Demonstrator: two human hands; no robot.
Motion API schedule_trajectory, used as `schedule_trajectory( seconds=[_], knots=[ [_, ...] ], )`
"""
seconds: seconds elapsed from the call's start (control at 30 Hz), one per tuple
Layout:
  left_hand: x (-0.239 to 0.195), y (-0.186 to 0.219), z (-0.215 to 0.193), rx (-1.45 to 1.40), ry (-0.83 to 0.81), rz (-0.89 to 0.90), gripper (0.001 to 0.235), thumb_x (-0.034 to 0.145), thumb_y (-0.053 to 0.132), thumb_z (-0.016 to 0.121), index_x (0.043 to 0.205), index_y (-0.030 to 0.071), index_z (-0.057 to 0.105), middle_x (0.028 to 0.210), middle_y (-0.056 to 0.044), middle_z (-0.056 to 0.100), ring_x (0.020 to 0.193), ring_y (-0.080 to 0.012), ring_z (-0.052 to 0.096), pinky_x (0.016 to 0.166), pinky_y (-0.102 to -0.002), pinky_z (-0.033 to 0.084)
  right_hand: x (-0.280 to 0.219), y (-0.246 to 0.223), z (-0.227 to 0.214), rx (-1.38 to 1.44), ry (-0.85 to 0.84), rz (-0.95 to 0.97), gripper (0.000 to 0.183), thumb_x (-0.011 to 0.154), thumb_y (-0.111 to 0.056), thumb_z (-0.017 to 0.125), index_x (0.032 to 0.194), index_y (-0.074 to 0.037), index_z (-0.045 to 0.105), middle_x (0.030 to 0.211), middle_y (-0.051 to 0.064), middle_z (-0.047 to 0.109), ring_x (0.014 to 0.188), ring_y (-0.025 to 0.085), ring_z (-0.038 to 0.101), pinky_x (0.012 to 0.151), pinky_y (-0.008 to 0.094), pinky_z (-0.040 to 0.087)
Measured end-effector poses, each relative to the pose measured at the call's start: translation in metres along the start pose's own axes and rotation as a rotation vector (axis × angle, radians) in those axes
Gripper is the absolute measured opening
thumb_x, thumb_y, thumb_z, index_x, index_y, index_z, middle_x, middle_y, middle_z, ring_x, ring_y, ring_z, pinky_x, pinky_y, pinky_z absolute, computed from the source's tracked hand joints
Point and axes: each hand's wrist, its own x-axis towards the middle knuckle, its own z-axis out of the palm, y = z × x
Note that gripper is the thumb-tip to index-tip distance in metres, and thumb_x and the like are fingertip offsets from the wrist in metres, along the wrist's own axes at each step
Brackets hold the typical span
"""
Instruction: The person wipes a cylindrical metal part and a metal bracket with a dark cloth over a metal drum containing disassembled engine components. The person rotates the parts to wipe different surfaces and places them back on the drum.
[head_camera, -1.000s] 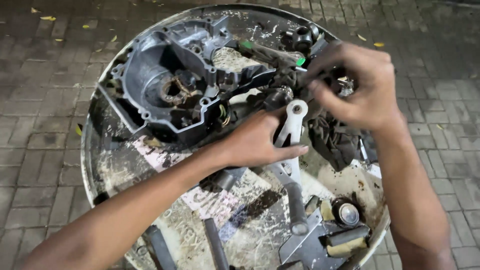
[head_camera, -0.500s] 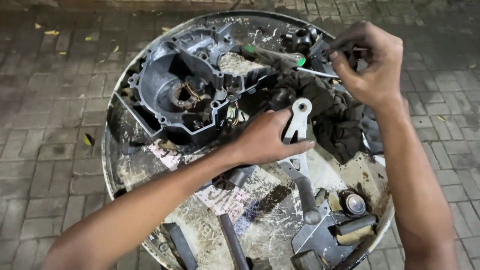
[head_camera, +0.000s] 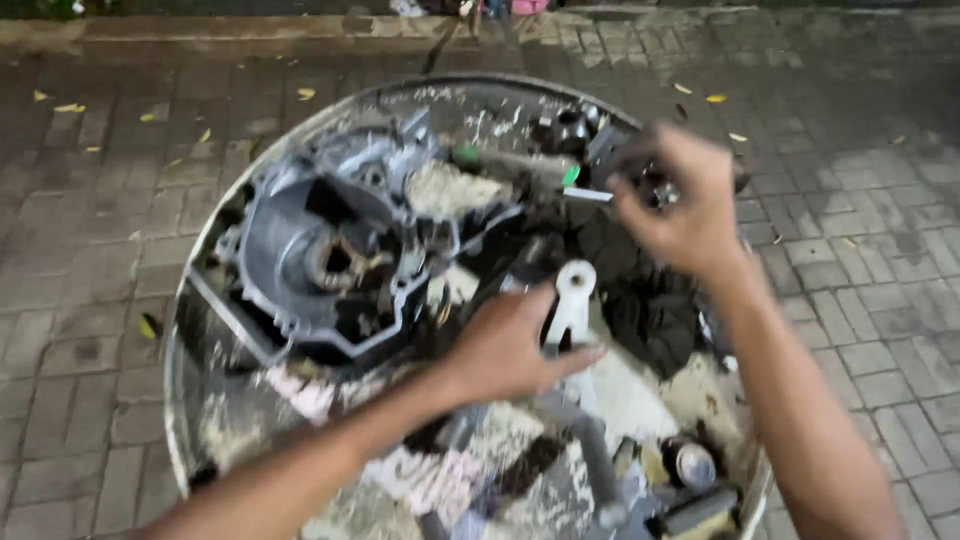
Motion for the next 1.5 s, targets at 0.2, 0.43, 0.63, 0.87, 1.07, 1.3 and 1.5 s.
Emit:
schedule_trajectory(
  seconds=[0.2, 0.43, 0.63, 0.87, 1.07, 1.3, 1.5],
  knots=[
    [0.002, -0.012, 0.01, -0.008, 0.084, 0.051, 0.073, 0.084, 0.066, 0.058, 0.11, -0.001, 0.059, 0.082, -0.026, 0.071, 0.078, -0.0421, 0.073, 0.061, -0.052, 0.056, 0.006, -0.009, 0.021, 0.062, 0.014, -0.001, 0.013, 0.085, 0.001, 0.077, 0.097, 0.0, 0.073, 0.081, 0.02, 0.068, 0.068, 0.039, 0.066, 0.063, 0.046, 0.054],
    [0.003, -0.005, -0.002, -0.043, 0.045, -0.008, 0.07, 0.085, 0.067, 0.058, 0.099, -0.001, 0.061, 0.074, -0.025, 0.07, 0.076, -0.0439, 0.073, 0.063, -0.052, 0.057, 0.024, 0.007, 0.012, 0.122, 0.076, 0.096, 0.007, 0.09, 0.002, 0.074, 0.093, -0.004, 0.074, 0.081, 0.01, 0.071, 0.067, 0.034, 0.067, 0.063, 0.041, 0.055],
    [0.005, -0.017, 0.006, -0.037, 0.078, 0.089, 0.062, 0.088, 0.065, 0.056, 0.09, 0.004, 0.061, 0.063, -0.015, 0.067, 0.057, -0.0305, 0.071, 0.051, -0.04, 0.057, 0.005, 0.001, 0.015, 0.043, 0.111, 0.09, 0.007, 0.092, -0.002, 0.078, 0.098, -0.001, 0.074, 0.085, 0.015, 0.071, 0.073, 0.038, 0.068, 0.069, 0.046, 0.054],
    [-0.017, -0.007, 0.022, -0.054, 0.253, 0.122, 0.058, 0.077, 0.061, 0.068, 0.083, 0.004, 0.059, 0.071, -0.016, 0.07, 0.066, -0.0353, 0.072, 0.058, -0.044, 0.057, -0.002, -0.029, -0.007, 0.137, 0.159, -0.03, 0.015, 0.099, 0.01, 0.079, 0.112, 0.01, 0.072, 0.096, 0.029, 0.066, 0.082, 0.048, 0.064, 0.078, 0.05, 0.05],
    [-0.005, -0.006, 0.038, -0.107, 0.269, 0.017, 0.05, 0.069, 0.053, 0.076, 0.062, 0.006, 0.059, 0.055, -0.011, 0.061, 0.062, -0.0367, 0.067, 0.059, -0.05, 0.048, -0.029, -0.101, -0.037, 0.539, -0.052, 0.503, 0.028, 0.086, 0.005, 0.079, 0.112, 0.004, 0.07, 0.103, 0.02, 0.071, 0.071, 0.019, 0.068, 0.064, 0.031, 0.059],
    [-0.028, 0.019, 0.015, -0.083, 0.188, -0.039, 0.053, 0.072, 0.059, 0.072, 0.088, 0.009, 0.064, 0.079, -0.011, 0.072, 0.09, -0.0365, 0.073, 0.073, -0.048, 0.053, -0.062, -0.099, -0.03, 0.461, -0.203, 0.363, 0.018, 0.085, -0.004, 0.078, 0.099, 0.005, 0.073, 0.082, 0.025, 0.07, 0.069, 0.033, 0.071, 0.066, 0.05, 0.055],
    [-0.028, 0.02, 0.002, -0.127, 0.183, 0.026, 0.045, 0.081, 0.053, 0.07, 0.08, 0.01, 0.058, 0.066, -0.008, 0.063, 0.071, -0.0327, 0.069, 0.061, -0.043, 0.051, -0.062, -0.09, -0.028, 0.533, -0.269, 0.474, 0.02, 0.094, -0.004, 0.066, 0.114, 0.0, 0.065, 0.092, 0.025, 0.073, 0.076, 0.035, 0.072, 0.066, 0.054, 0.058]
  ],
)
